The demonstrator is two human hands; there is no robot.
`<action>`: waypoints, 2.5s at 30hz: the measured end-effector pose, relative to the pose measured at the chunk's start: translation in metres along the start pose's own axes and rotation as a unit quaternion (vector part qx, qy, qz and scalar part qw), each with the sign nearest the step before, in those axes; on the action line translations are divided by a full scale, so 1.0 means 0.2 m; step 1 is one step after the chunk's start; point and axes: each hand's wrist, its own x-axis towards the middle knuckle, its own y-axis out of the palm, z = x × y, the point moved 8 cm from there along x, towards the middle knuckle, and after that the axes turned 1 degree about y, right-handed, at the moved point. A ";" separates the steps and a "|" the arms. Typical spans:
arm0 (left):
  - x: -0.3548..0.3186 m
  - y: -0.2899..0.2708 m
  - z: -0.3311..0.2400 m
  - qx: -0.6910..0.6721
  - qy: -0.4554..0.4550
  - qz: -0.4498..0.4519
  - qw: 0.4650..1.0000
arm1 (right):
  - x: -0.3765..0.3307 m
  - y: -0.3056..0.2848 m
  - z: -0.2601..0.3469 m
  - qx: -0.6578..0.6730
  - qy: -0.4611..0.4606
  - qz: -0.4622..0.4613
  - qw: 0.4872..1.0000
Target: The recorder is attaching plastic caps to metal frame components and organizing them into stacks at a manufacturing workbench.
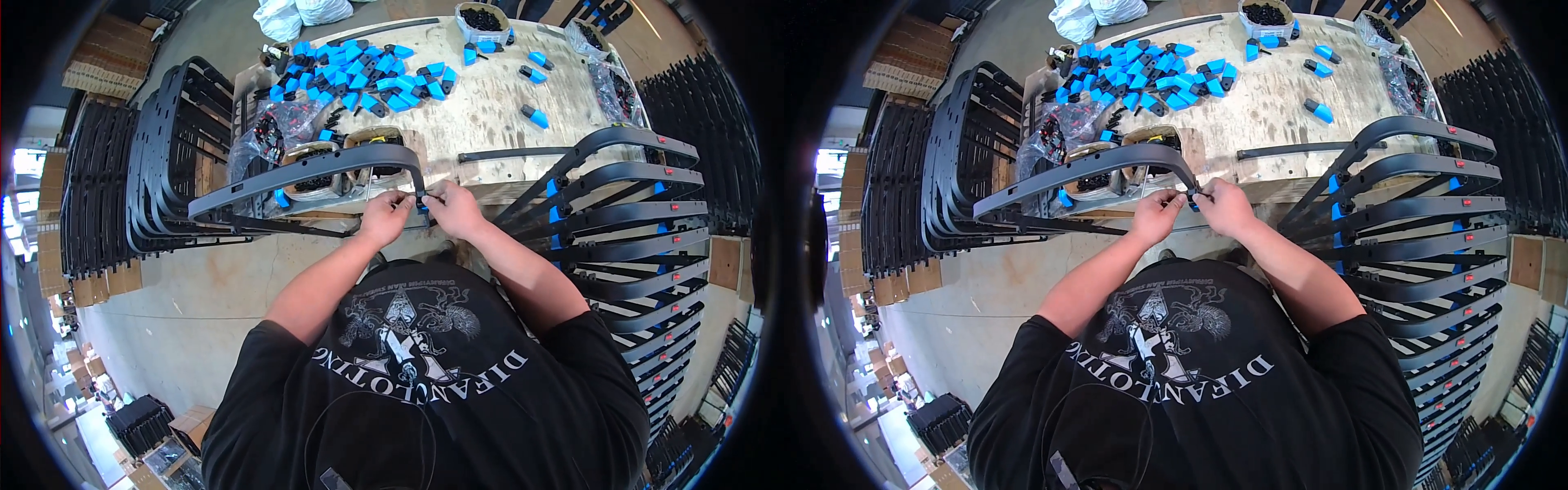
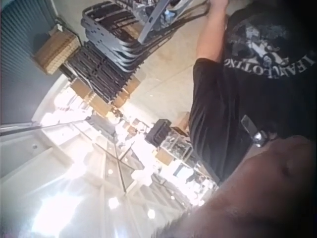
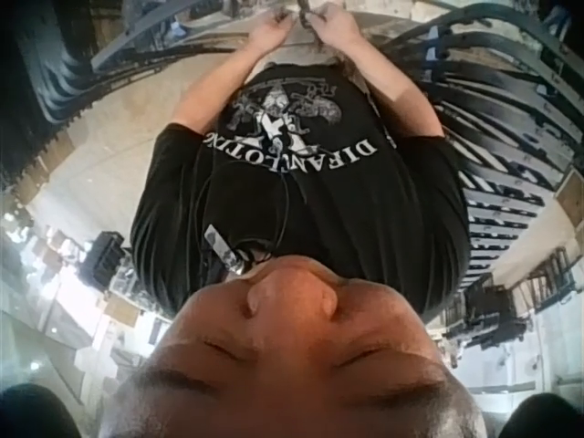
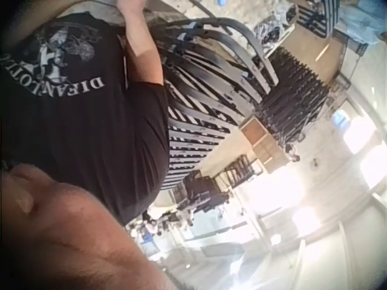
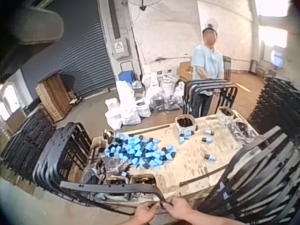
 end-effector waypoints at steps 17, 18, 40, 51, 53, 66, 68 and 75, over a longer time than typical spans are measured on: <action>-0.47 -1.10 0.06 0.242 0.251 0.134 0.928 | -0.16 1.18 0.78 0.657 0.151 0.249 0.696; -0.50 -1.21 0.12 0.215 0.298 0.114 0.923 | -0.17 1.27 0.88 0.655 0.172 0.237 0.696; -0.52 -2.13 1.26 -0.417 -0.072 -0.023 0.906 | 0.11 2.31 1.07 0.157 0.027 0.204 0.966; -0.44 -2.04 1.47 -0.455 -0.153 0.006 0.877 | 0.13 2.49 1.02 0.435 0.171 0.283 0.837; -0.42 -2.05 1.47 -0.447 -0.149 0.014 0.882 | 0.14 2.52 1.02 0.425 0.170 0.287 0.842; -0.36 -2.02 1.46 -0.418 -0.166 0.046 0.892 | 0.24 2.48 1.03 0.258 0.146 0.157 0.942; -0.36 -2.02 1.47 -0.411 -0.169 0.043 0.895 | 0.26 2.43 1.03 0.203 0.149 0.111 0.961; -0.34 -2.02 1.42 -0.438 -0.147 0.064 0.885 | 0.25 2.45 1.05 0.316 0.156 0.160 0.922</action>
